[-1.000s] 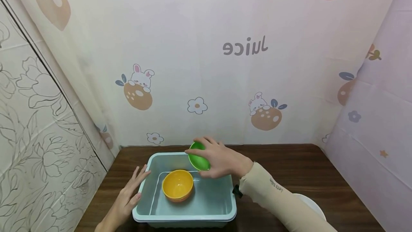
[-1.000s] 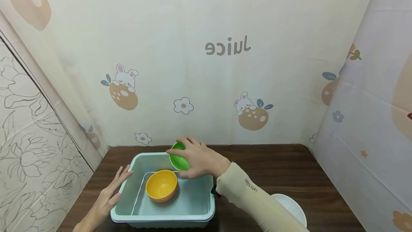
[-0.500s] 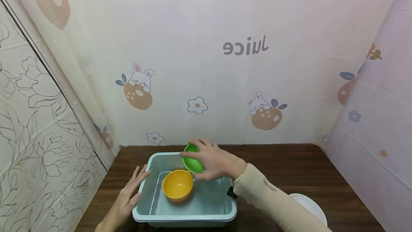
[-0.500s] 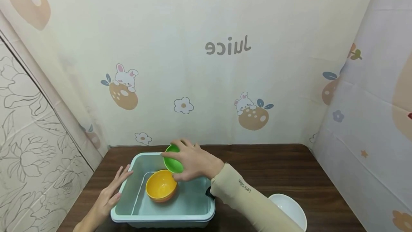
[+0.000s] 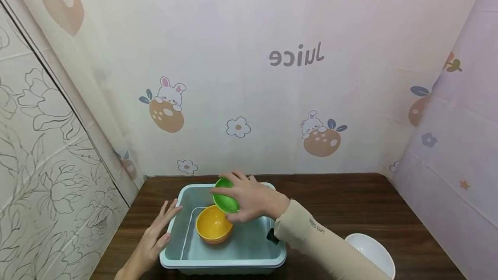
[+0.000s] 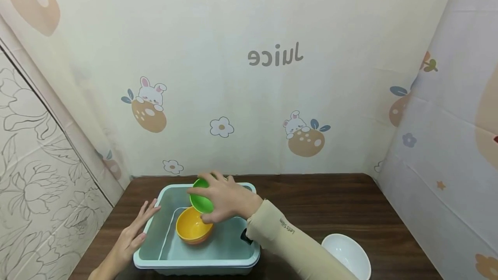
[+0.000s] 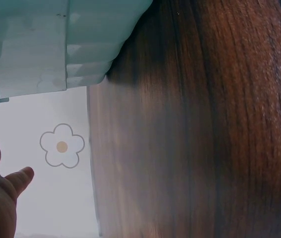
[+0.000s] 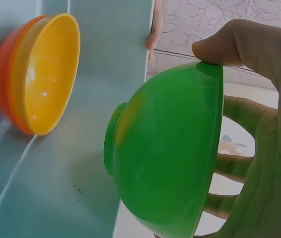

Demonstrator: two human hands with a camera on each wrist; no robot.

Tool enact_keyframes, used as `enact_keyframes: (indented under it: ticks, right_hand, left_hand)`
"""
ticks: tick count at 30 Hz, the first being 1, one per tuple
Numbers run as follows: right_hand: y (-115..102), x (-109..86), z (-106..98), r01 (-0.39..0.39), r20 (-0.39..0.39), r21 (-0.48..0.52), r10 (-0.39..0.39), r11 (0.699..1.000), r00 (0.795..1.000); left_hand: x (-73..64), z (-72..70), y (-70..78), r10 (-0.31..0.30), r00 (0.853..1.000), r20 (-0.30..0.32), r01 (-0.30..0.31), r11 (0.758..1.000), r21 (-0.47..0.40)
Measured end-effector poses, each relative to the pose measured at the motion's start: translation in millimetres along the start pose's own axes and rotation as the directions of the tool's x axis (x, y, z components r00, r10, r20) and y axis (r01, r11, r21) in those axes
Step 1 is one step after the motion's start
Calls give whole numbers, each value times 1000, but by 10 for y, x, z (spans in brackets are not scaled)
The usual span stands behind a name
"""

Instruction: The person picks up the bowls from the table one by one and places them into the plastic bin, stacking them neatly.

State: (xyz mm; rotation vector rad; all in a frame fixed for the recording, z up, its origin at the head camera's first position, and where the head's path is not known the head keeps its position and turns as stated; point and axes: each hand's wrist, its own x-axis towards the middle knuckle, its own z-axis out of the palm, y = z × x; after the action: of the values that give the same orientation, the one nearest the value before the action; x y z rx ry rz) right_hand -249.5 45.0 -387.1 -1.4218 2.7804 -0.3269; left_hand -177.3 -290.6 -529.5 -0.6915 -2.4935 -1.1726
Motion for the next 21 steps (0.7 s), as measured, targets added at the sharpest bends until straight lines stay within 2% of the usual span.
enact_keyframes:
  ticks: [21]
  right_hand:
    - [-79, 141, 191, -9, 27, 9, 9, 1000, 1000]
  left_hand:
    - [-6, 4, 7, 8, 1000, -7, -8, 1000, -18]
